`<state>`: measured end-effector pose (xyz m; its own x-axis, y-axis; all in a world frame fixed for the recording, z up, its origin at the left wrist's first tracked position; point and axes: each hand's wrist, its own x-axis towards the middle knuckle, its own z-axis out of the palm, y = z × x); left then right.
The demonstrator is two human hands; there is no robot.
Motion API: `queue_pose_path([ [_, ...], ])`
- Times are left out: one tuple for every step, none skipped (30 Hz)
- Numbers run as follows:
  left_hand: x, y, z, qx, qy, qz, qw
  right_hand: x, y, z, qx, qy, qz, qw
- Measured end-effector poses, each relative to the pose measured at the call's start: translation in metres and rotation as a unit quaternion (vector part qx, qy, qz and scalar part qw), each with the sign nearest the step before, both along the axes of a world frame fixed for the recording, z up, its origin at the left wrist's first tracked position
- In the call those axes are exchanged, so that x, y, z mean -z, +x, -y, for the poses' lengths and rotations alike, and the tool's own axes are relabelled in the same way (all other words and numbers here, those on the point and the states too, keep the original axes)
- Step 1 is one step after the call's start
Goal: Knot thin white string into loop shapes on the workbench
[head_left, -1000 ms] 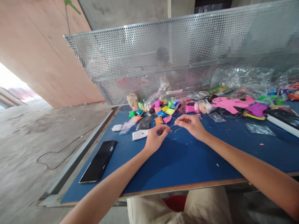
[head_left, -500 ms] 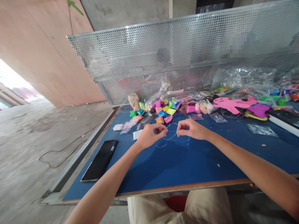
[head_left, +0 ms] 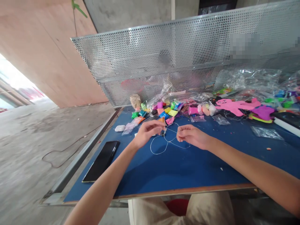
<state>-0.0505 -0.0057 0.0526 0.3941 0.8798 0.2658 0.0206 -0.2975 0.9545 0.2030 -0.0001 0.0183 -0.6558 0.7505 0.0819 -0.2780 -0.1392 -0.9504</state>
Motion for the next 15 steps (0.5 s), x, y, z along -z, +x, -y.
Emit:
queue_pose_path([
  [0.004, 0.004, 0.002, 0.002, 0.011, -0.010, 1.000, 0.001, -0.001, 0.001, 0.003, 0.003, 0.001, 1.000],
  [0.007, 0.009, 0.004, 0.003, 0.024, -0.008, 1.000, 0.002, -0.002, 0.001, 0.006, 0.006, 0.003, 1.000],
  [0.009, 0.014, 0.005, 0.001, 0.034, -0.002, 0.999, 0.002, -0.002, 0.001, 0.010, 0.008, 0.007, 1.000],
  [0.012, 0.018, 0.007, -0.003, 0.042, 0.008, 0.999, 0.003, -0.003, 0.001, 0.014, 0.008, 0.011, 1.000],
  [0.013, 0.022, 0.009, -0.010, 0.049, 0.017, 0.999, 0.004, -0.004, 0.002, 0.018, 0.009, 0.017, 1.000],
  [0.014, 0.025, 0.010, -0.020, 0.051, 0.022, 0.998, 0.004, -0.004, 0.002, 0.022, 0.011, 0.025, 0.999],
  [0.015, 0.028, 0.011, -0.034, 0.050, 0.024, 0.998, 0.003, -0.005, 0.003, 0.024, 0.015, 0.035, 0.999],
  [0.016, 0.029, 0.012, -0.049, 0.046, 0.023, 0.997, 0.003, -0.006, 0.003, 0.027, 0.023, 0.045, 0.998],
  [0.016, 0.031, 0.012, -0.064, 0.042, 0.019, 0.997, 0.002, -0.006, 0.004, 0.032, 0.036, 0.056, 0.997],
  [0.017, 0.031, 0.012, -0.078, 0.038, 0.014, 0.996, 0.002, -0.006, 0.005, 0.039, 0.052, 0.066, 0.996],
  [0.018, 0.031, 0.011, -0.090, 0.036, 0.011, 0.995, 0.001, -0.007, 0.005, 0.049, 0.071, 0.075, 0.993],
  [0.019, 0.031, 0.010, -0.097, 0.035, 0.009, 0.995, 0.001, -0.007, 0.006, 0.061, 0.089, 0.082, 0.991],
  [0.020, 0.031, 0.009, -0.101, 0.035, 0.007, 0.994, 0.001, -0.007, 0.006, 0.072, 0.105, 0.088, 0.988],
  [0.021, 0.031, 0.008, -0.103, 0.033, 0.008, 0.994, 0.001, -0.007, 0.006, 0.081, 0.118, 0.093, 0.985],
  [0.022, 0.031, 0.007, -0.103, 0.030, 0.012, 0.994, 0.001, -0.008, 0.006, 0.087, 0.127, 0.095, 0.983],
])
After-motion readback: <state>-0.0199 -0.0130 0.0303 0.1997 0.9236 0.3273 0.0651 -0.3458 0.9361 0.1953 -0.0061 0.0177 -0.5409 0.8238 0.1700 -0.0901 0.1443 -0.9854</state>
